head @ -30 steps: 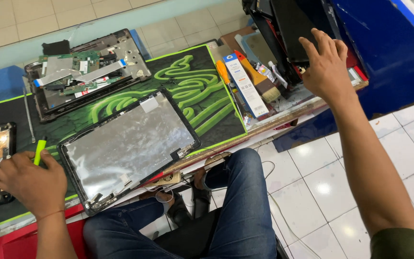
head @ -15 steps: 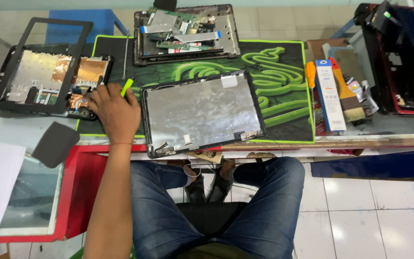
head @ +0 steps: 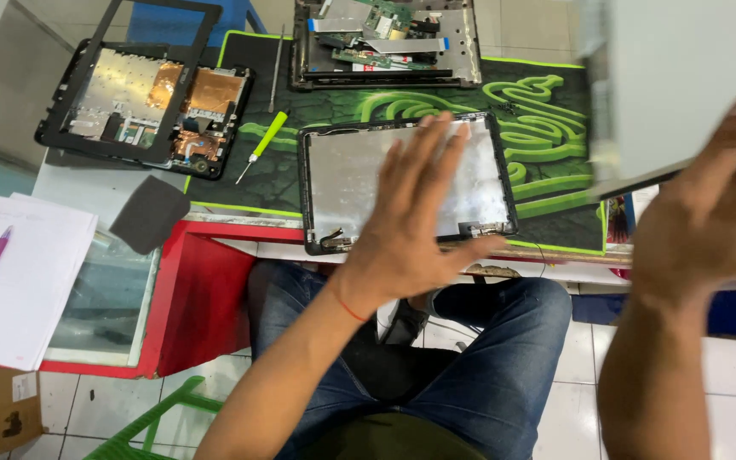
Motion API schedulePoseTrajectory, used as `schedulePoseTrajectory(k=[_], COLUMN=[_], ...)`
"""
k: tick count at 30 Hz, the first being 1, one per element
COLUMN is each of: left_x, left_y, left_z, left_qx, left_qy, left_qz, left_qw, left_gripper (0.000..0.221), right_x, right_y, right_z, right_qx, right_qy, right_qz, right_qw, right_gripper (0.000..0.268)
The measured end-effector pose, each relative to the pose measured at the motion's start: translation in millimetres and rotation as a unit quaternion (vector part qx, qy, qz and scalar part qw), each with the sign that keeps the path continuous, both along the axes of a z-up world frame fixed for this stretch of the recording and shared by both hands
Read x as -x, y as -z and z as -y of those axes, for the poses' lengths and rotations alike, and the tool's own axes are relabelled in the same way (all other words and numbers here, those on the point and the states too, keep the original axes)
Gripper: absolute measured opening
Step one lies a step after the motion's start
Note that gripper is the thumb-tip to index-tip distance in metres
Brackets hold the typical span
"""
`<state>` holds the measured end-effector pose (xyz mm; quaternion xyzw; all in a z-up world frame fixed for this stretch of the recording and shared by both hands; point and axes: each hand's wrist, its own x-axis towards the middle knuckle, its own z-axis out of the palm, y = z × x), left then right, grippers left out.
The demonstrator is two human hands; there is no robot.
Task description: Disassembling a laptop screen by prying off the bezel and disconnecting the LCD panel cables.
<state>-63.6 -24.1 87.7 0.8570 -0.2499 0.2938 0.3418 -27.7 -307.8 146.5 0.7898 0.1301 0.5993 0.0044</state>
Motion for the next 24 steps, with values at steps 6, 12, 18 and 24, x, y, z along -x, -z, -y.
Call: schedulePoseTrajectory(k=[6, 12, 18, 24], left_x=[34.6, 45.8, 35.0, 22.9], left_y=[-17.3, -11.4, 32.5, 78.0], left_z=[21.8, -74.8, -145.3, -158.3], left_qx=[-0.035, 0.206, 0.623, 0.665], left_qy=[-0.128, -0.052, 0.08, 0.108], left_qz=[-0.029, -0.065, -0.231, -0.241], left_qw=[0.991, 0.975, 0.743, 0.699], left_gripper=[0.065, 0.045, 0.044, 0.032], right_x=[58.7, 34.3, -43.1, -61.0], right_y=[-13.7, 1.1, 20.9, 70.5], right_z=[-152.8, -144.2, -94.2, -81.1], right_qx=[-0.435, -0.297, -0.357, -0.488], right_qy=[-0.291, -0.619, -0.412, -0.39], right_qz=[-0.213, -0.325, -0.415, -0.517], right_qw=[0.825, 0.65, 0.728, 0.584], right_gripper=[0.023, 0.082, 0.065, 0.034])
